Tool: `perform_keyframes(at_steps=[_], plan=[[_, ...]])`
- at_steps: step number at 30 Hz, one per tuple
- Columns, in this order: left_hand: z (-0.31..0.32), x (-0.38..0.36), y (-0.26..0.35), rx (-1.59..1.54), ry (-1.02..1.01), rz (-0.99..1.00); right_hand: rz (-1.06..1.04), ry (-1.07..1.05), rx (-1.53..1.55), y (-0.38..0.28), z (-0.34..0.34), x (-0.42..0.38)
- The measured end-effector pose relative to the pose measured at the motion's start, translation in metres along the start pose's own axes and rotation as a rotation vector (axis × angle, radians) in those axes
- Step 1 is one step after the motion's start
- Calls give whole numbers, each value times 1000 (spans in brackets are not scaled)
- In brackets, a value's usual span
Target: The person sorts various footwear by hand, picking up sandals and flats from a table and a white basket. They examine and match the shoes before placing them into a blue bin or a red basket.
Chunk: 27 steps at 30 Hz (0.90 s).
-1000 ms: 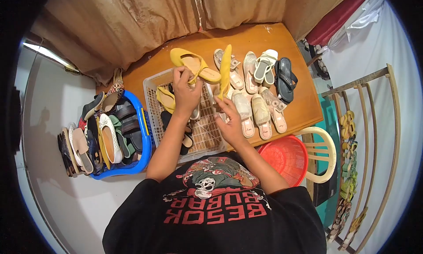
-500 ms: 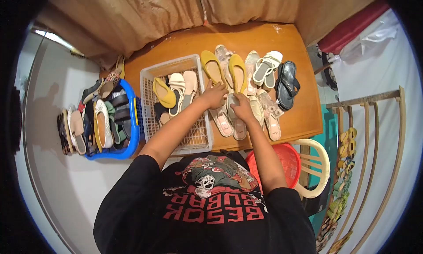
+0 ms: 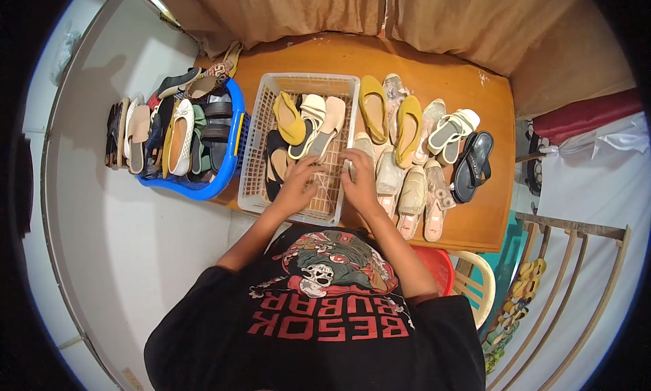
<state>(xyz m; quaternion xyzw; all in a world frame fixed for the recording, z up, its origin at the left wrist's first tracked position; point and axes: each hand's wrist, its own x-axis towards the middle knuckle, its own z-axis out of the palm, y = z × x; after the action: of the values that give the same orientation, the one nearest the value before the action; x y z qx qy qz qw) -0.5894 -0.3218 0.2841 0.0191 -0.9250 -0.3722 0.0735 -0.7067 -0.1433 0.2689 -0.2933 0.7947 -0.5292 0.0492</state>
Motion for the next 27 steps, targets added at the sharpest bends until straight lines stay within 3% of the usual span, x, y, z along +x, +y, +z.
perform_keyframes(at_steps=[3, 4, 8, 10, 14, 16, 18, 19, 21, 22, 24, 27], plan=[[-8, -29, -39, -92, 127, -210, 52, -369, 264, -11, 16, 7], [-11, -37, -47, -139, 168, -305, 55, -378, 269, -14, 25, 6], [-17, -54, -74, -73, 264, -316, 185, -407, 264, 21, 87, -5], [-15, -51, -83, -221, 199, -573, 459, -189, 54, 42, 117, 0], [-11, -24, -79, -389, 142, -427, 639, -216, 231, 27, 120, 30], [-4, -7, -86, -267, 103, -408, 701, -218, 310, 49, 130, 30], [25, 7, -119, -218, 233, -438, 830, -187, 483, 58, 133, 33], [17, 17, -113, -254, 155, -556, 827, -182, 476, 66, 137, 32], [17, 26, -103, -153, 149, -543, 586, -168, 407, 77, 143, 23], [17, 29, -101, -44, 145, -534, 586, -160, 402, 74, 142, 23], [15, 27, -97, -15, 58, -536, 390, -388, 67, 68, 138, 23], [10, 22, -99, -226, 266, -511, 400, -377, 48, 47, 132, 22]])
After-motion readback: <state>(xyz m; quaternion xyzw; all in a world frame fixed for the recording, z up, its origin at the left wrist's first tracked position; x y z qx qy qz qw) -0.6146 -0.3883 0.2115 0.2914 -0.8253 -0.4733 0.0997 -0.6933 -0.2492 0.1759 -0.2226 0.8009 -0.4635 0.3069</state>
